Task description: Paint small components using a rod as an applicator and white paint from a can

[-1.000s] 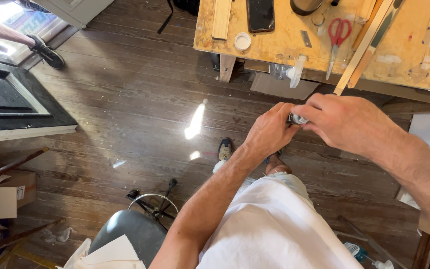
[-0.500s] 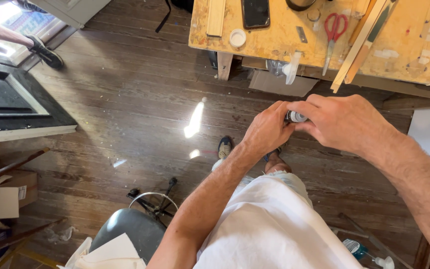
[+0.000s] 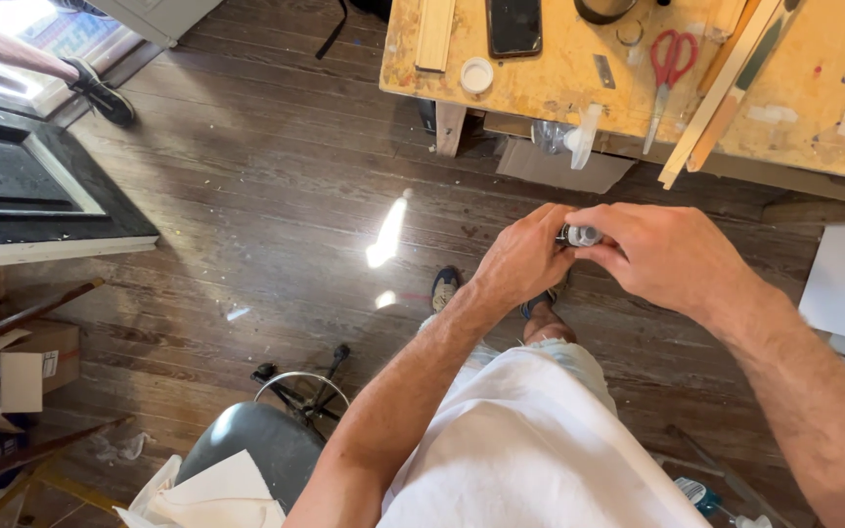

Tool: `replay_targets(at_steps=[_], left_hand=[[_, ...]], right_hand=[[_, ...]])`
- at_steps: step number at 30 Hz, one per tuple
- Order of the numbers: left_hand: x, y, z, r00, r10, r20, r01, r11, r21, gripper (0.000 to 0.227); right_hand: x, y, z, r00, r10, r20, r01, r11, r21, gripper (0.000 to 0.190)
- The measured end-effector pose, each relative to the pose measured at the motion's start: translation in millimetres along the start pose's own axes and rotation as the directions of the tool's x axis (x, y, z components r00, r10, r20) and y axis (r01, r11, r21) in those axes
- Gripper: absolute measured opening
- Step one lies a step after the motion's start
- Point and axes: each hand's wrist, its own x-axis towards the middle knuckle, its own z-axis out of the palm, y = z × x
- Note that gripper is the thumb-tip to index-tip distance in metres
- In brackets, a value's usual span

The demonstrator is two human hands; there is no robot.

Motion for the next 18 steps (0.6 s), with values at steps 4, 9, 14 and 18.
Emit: replay_targets(at_steps=[4,9,14,18], left_hand=[[0,0,-5,0.999,0.034,0.014,-0.034,0.999,-0.031,0.031],[-1,-3,-14,0.991,0.132,0.032,-0.128,0.986,-0.108,0.034],[-1,-12,-7,0.999,-0.001,0.035,0.001,1.0,0.005,0.034],[0,-23,7,0.996,-0.084,-0.015,0.085,0.996,0.027,0.037]], right_hand=[[5,7,31,0.968,0.04,-0.249,-0.03,0.999,0.045,0.049],[2,6,13,0.995,0.07,-0.075,-0.042,0.944,0.327,0.062],[12,19,60,0.862,0.063,-0.503,0.187,0.884,0.429,0.038],[24,11,87,0.791,0.136,-0.596,0.175,0.884,0.433,0.036]])
